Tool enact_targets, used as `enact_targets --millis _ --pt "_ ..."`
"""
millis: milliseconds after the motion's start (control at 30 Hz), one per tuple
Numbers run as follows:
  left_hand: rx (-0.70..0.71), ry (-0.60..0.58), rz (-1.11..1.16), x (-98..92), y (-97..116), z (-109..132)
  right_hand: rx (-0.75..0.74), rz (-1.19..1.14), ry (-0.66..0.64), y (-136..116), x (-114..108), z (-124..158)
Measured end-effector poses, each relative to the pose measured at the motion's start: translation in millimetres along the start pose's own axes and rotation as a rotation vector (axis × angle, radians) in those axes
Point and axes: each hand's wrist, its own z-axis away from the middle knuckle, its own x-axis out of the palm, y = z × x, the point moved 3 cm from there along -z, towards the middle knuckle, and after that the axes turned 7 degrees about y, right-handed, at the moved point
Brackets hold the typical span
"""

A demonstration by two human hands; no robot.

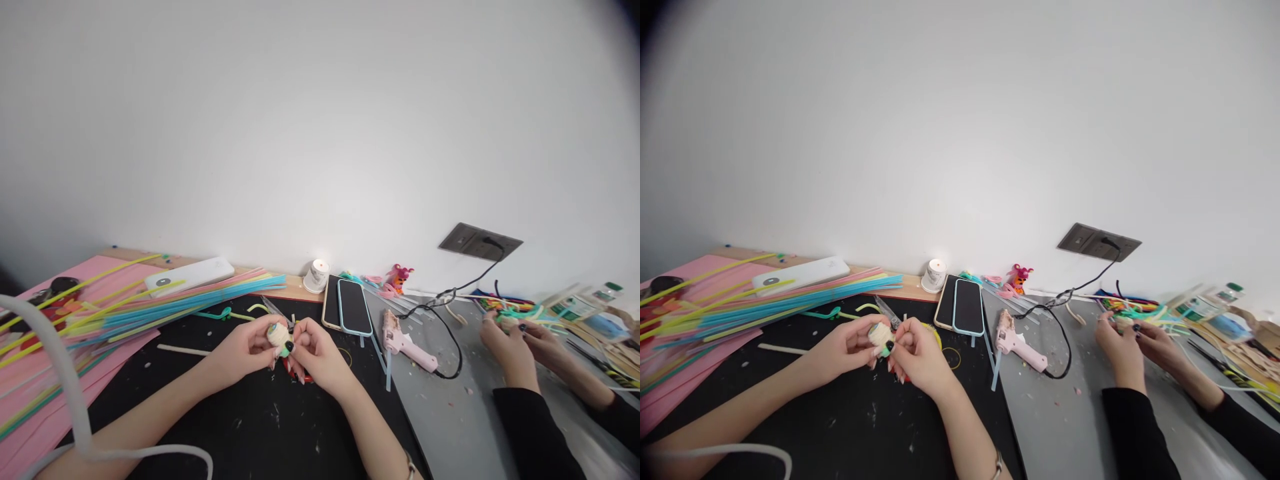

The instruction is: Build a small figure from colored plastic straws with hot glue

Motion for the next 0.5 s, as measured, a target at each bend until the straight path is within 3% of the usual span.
enact_targets --millis 233,500 --pt "0.020 0.021 -0.030 1.6 1.4 -0.3 0.003 -0.035 -0.007 2.5 1.5 -0.2" --pt "0.059 0.105 0.005 3.0 10.5 3.4 -0.070 -0.185 0.107 4.8 -2.8 -3.2"
